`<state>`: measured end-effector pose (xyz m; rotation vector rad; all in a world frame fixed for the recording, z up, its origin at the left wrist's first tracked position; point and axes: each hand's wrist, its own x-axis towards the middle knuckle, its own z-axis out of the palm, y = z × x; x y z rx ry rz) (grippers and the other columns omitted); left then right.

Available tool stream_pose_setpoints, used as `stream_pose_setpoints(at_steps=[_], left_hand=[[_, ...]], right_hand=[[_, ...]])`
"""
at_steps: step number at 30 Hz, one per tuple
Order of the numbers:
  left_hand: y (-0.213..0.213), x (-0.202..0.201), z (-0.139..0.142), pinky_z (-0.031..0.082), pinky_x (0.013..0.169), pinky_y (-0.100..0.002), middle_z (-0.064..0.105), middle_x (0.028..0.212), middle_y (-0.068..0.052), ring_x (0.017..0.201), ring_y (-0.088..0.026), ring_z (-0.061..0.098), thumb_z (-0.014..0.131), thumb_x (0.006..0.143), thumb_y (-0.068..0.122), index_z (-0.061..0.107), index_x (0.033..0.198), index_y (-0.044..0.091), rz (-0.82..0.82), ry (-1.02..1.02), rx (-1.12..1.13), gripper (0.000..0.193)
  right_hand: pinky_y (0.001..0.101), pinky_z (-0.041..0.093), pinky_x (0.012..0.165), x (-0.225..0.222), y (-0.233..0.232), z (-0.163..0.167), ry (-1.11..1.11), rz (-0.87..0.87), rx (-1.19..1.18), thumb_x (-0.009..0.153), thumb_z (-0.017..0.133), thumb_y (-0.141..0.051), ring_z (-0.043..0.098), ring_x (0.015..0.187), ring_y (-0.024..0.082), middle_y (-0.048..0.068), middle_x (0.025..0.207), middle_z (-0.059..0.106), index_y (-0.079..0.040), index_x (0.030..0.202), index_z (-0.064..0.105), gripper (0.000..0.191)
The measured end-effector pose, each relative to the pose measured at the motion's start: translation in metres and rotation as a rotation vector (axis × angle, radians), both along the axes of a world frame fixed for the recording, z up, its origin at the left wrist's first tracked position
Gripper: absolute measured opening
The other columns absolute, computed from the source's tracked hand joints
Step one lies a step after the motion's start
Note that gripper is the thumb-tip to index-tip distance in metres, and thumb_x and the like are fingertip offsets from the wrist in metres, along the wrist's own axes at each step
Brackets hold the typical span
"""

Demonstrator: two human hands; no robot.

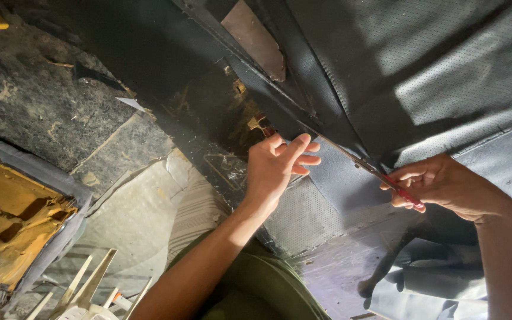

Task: The person lays out and smooths a large dark vinyl sheet on the workshop floor, aligning its edges and marking it with chalk. They then hold the sheet flat with one hand and cut along the marked edge with scissors, working progressively along the material.

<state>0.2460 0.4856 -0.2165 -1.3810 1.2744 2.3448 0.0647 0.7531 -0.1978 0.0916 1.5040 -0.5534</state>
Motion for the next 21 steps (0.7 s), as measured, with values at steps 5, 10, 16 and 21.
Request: stream_pose_setpoints(at_steps=[5,10,16,21], left_hand=[[-0.001,0.001,-0.002,0.063,0.059,-0.03,0.079,0.099,-0.02,0.081,-0.024,0.081,0.069,0.094,0.029,0.07,0.114,-0.002,0.001,0.018,0.007,0.037],[-0.002,0.002,-0.004,0.064,0.06,-0.029,0.08,0.101,-0.019,0.083,-0.024,0.081,0.068,0.095,0.03,0.071,0.113,-0.001,-0.026,0.007,0.005,0.037],[-0.004,0.001,-0.005,0.062,0.058,-0.029,0.079,0.102,-0.02,0.083,-0.024,0.08,0.069,0.094,0.03,0.07,0.114,-0.004,-0.019,-0.005,0.043,0.04],[-0.006,-0.001,-0.004,0.063,0.059,-0.031,0.08,0.103,-0.02,0.083,-0.025,0.081,0.07,0.094,0.026,0.065,0.119,-0.005,-0.031,-0.093,0.053,0.04]], right_hand=[[0.0369,0.051,0.049,0.002,-0.003,-0.002,-0.015,-0.013,-0.016,0.073,0.084,-0.015,0.064,0.054,0.02,0.018,0.068,0.079,0.004,0.103,0.08,0.036],[0.0365,0.048,0.048,0.004,-0.011,-0.003,-0.006,-0.05,-0.043,0.072,0.083,-0.012,0.062,0.053,0.02,0.018,0.067,0.076,0.004,0.104,0.081,0.036],[0.0368,0.046,0.047,0.007,-0.018,-0.004,-0.025,-0.081,-0.008,0.071,0.084,-0.009,0.059,0.052,0.02,0.019,0.065,0.075,0.006,0.101,0.081,0.034],[0.0348,0.046,0.047,0.007,-0.023,-0.01,-0.031,-0.106,-0.096,0.071,0.081,-0.005,0.059,0.053,0.019,0.019,0.066,0.074,0.007,0.101,0.081,0.033]])
